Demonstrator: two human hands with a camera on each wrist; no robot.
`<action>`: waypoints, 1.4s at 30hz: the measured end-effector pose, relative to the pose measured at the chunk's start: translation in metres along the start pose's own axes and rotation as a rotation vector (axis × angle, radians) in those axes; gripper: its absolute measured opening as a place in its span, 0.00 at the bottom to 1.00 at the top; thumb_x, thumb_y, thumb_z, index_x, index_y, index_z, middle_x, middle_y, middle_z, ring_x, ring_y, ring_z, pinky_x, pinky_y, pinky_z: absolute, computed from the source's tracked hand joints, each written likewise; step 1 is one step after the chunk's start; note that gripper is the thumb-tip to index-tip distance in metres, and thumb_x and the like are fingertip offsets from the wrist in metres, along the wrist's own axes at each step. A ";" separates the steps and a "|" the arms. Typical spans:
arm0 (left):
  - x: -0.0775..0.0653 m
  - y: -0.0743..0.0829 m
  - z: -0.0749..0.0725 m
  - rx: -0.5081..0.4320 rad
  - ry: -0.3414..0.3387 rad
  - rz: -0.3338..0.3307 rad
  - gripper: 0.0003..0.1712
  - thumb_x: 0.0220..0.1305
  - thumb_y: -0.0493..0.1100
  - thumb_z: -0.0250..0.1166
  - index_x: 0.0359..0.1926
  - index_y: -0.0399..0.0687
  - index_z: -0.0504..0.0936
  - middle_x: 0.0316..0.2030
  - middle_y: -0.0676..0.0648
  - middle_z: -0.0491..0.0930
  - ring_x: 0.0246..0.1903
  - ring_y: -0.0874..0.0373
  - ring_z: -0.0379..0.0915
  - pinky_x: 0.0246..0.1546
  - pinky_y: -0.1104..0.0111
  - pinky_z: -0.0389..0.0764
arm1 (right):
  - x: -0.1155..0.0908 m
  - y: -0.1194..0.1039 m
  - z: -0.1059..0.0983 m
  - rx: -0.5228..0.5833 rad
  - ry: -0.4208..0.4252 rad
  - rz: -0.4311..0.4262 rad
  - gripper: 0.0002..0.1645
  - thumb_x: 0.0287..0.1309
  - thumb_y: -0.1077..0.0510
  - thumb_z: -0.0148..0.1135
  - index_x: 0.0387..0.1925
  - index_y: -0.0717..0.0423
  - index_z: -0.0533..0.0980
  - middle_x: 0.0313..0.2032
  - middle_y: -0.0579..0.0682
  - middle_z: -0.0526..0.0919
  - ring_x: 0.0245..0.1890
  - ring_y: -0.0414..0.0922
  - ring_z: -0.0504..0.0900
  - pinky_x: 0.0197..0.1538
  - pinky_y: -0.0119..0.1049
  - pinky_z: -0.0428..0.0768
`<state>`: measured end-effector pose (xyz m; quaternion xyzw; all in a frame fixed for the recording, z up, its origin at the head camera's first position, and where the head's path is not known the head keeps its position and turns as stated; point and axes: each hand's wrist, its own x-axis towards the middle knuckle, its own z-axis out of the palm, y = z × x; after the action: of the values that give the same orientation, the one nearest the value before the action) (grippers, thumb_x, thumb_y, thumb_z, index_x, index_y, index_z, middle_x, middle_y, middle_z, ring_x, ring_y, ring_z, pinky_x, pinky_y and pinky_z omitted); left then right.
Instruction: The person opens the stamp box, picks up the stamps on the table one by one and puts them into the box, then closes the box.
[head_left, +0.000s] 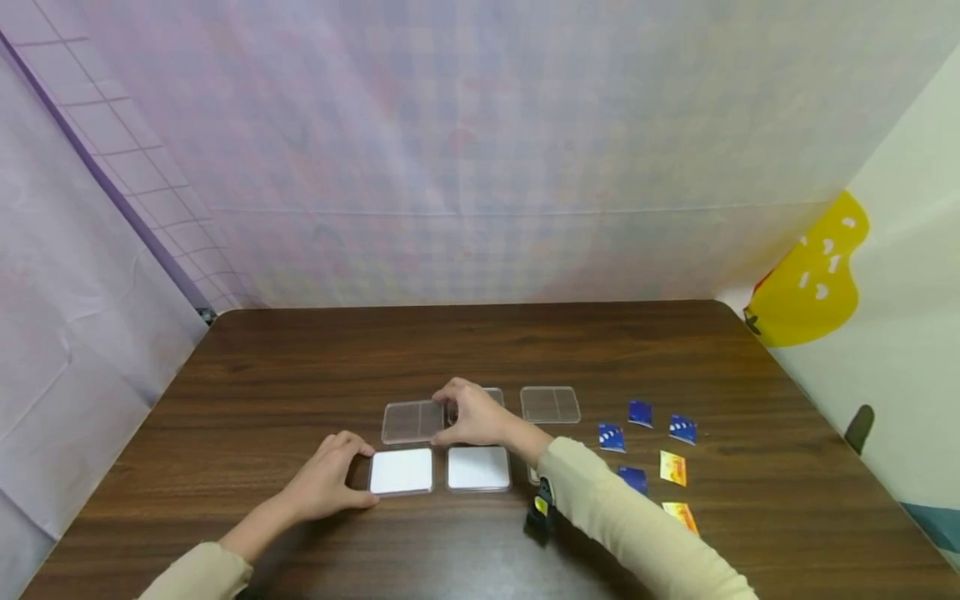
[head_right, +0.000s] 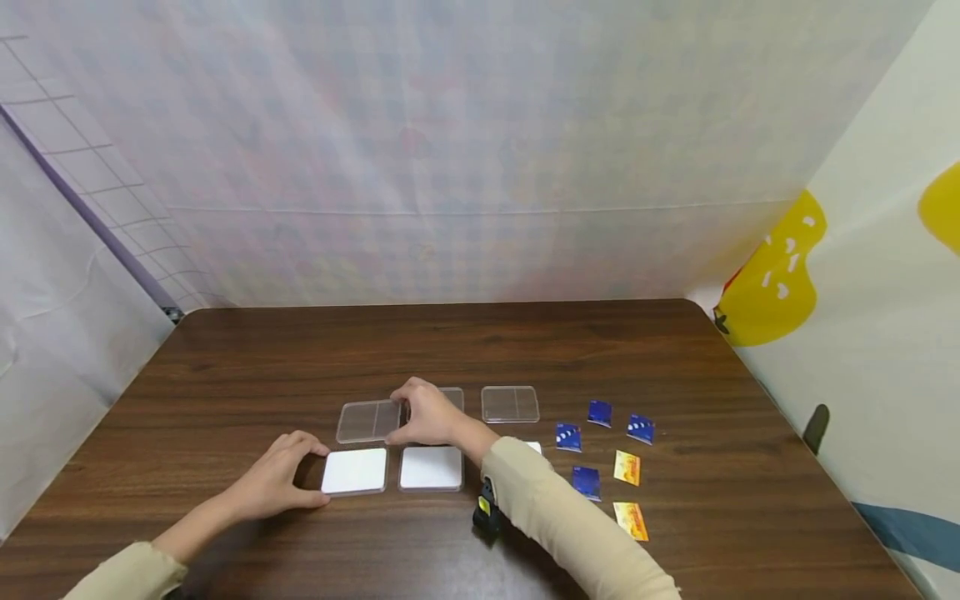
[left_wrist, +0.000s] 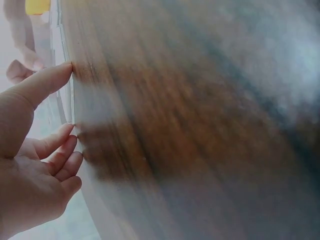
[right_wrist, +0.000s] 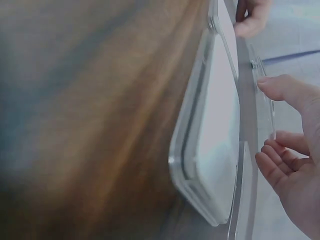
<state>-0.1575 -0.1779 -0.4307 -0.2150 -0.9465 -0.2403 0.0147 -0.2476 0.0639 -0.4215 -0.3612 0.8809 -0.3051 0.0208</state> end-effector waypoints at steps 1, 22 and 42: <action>0.000 0.000 0.000 -0.001 -0.004 -0.001 0.31 0.35 0.48 0.76 0.41 0.39 0.76 0.41 0.46 0.73 0.44 0.51 0.67 0.46 0.56 0.72 | 0.002 0.001 0.000 0.008 0.001 0.009 0.35 0.34 0.52 0.74 0.47 0.66 0.74 0.37 0.52 0.76 0.36 0.42 0.74 0.38 0.29 0.74; 0.000 -0.001 0.001 -0.022 -0.008 -0.011 0.30 0.35 0.49 0.75 0.41 0.40 0.76 0.41 0.47 0.72 0.44 0.51 0.66 0.45 0.56 0.71 | 0.027 0.000 0.012 -0.029 -0.018 0.069 0.36 0.33 0.53 0.74 0.46 0.69 0.75 0.38 0.55 0.78 0.38 0.46 0.76 0.42 0.31 0.74; 0.000 -0.001 0.002 -0.028 -0.004 -0.017 0.30 0.35 0.48 0.75 0.42 0.40 0.76 0.41 0.46 0.73 0.45 0.50 0.66 0.47 0.56 0.71 | 0.027 -0.004 0.010 -0.028 -0.040 0.096 0.40 0.34 0.56 0.74 0.50 0.72 0.71 0.43 0.59 0.75 0.41 0.49 0.77 0.46 0.33 0.75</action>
<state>-0.1577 -0.1775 -0.4325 -0.2077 -0.9448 -0.2532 0.0078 -0.2629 0.0389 -0.4221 -0.3247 0.9008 -0.2844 0.0478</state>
